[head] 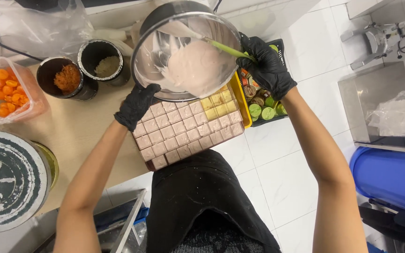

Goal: Fill square pastry molds with a creamy mixture using a bowl and spatula.

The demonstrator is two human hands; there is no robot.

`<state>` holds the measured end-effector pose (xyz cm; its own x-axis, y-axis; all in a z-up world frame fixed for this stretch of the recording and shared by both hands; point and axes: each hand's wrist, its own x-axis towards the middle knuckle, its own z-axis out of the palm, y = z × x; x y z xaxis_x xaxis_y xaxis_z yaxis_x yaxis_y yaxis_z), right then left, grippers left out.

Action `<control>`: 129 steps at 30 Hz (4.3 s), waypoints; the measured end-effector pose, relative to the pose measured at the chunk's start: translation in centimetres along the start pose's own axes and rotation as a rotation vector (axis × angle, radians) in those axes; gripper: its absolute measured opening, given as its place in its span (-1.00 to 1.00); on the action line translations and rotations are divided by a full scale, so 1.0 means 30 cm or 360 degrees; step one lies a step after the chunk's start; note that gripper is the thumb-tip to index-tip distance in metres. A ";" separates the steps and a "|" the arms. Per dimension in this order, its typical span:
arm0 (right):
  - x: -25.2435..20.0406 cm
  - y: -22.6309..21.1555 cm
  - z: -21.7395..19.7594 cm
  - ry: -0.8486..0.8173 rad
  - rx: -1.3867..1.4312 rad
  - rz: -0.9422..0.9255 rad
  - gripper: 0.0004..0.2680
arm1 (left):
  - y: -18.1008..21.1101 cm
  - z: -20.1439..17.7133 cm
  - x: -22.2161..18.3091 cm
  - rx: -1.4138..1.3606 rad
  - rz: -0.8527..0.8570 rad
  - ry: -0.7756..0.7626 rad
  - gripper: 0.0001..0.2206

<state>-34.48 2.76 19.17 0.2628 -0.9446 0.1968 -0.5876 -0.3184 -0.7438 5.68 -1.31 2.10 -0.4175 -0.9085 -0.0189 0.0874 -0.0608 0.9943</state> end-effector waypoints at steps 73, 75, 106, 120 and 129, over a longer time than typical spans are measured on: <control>-0.538 0.161 0.329 -0.0017 0.0283 0.1086 -0.68 | -0.218 0.210 -0.108 0.0578 -0.0266 0.0790 -0.63; -0.541 0.189 0.347 0.0062 0.0362 0.1060 -0.68 | -0.210 0.205 -0.101 0.0635 -0.0228 0.0791 -0.65; -0.488 0.348 0.304 0.0197 0.0166 0.0845 -0.71 | -0.214 0.327 0.039 0.0174 -0.0345 0.0744 -0.61; -0.520 0.294 0.260 0.0175 0.0229 0.0977 -0.71 | -0.220 0.342 0.028 0.0590 0.0017 0.0696 -0.65; -0.534 0.229 0.278 0.0006 0.0240 0.1150 -0.68 | -0.203 0.351 0.020 0.0686 0.0117 0.0747 -0.63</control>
<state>-36.33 16.36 5.58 -0.1525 -0.9149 -0.3737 -0.5016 0.3974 -0.7684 -4.64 2.85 -2.87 0.0249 -0.9942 0.1045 -0.3116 0.0916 0.9458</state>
